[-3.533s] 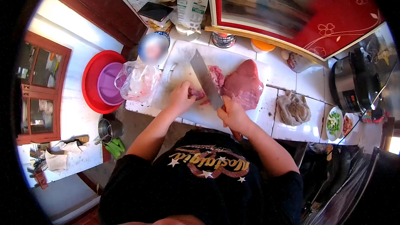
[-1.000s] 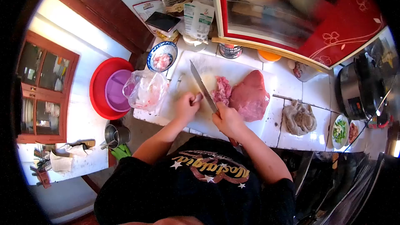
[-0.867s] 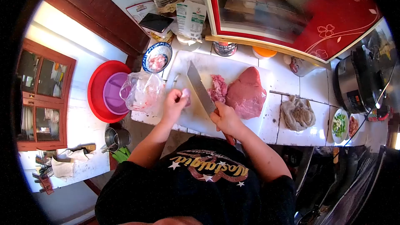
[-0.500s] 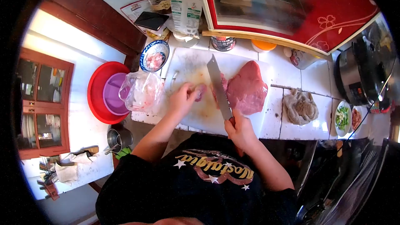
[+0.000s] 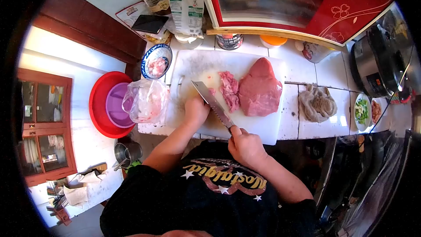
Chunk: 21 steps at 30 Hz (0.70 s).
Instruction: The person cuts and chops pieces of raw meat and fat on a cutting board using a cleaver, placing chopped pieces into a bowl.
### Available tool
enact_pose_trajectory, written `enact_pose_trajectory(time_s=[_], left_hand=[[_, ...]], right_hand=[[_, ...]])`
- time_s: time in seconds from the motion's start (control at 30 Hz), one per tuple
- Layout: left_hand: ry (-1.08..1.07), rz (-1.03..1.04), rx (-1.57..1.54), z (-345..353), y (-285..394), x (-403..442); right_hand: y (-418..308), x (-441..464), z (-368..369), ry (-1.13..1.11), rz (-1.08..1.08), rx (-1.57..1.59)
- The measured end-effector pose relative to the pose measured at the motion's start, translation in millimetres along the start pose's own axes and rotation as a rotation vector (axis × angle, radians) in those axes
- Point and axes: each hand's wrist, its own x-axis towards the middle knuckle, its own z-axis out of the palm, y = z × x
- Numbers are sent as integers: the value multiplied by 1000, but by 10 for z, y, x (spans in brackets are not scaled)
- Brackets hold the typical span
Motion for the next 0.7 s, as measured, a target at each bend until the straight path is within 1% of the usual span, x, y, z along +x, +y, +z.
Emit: enact_pose_trajectory(time_s=[0.03,0.1,0.23,0.3,0.33,0.4,0.47,0.53,0.6,0.63,0.7], left_hand=[[-2,0,-4,20,-2,18],[-56,-129,-88,22,49,72],[-63,-91,-118,107,-44,114],[127,161,-122,154,-89,124],[128,153,-123,163,-102,115],[24,65,-1,122,-52,113],[6,74,4,133,-70,99],[-1,81,18,123,-58,121],[-70,-28,120,100,16,116],[-66,-26,119,97,14,113],[-26,23,0,105,-7,105]], right_hand=[[-9,-7,0,-1,3,-3],[-36,-12,-20,-80,73,-9],[-140,49,-65,-113,79,-46],[-153,49,-62,-91,68,-55],[-152,44,-57,-91,72,-57],[-139,80,-52,-123,84,-55],[-129,132,-45,-160,109,-52],[-89,265,9,-143,104,-77],[-43,474,128,-120,104,-92],[2,662,187,-94,52,-98],[51,916,190,-60,-7,-109]])
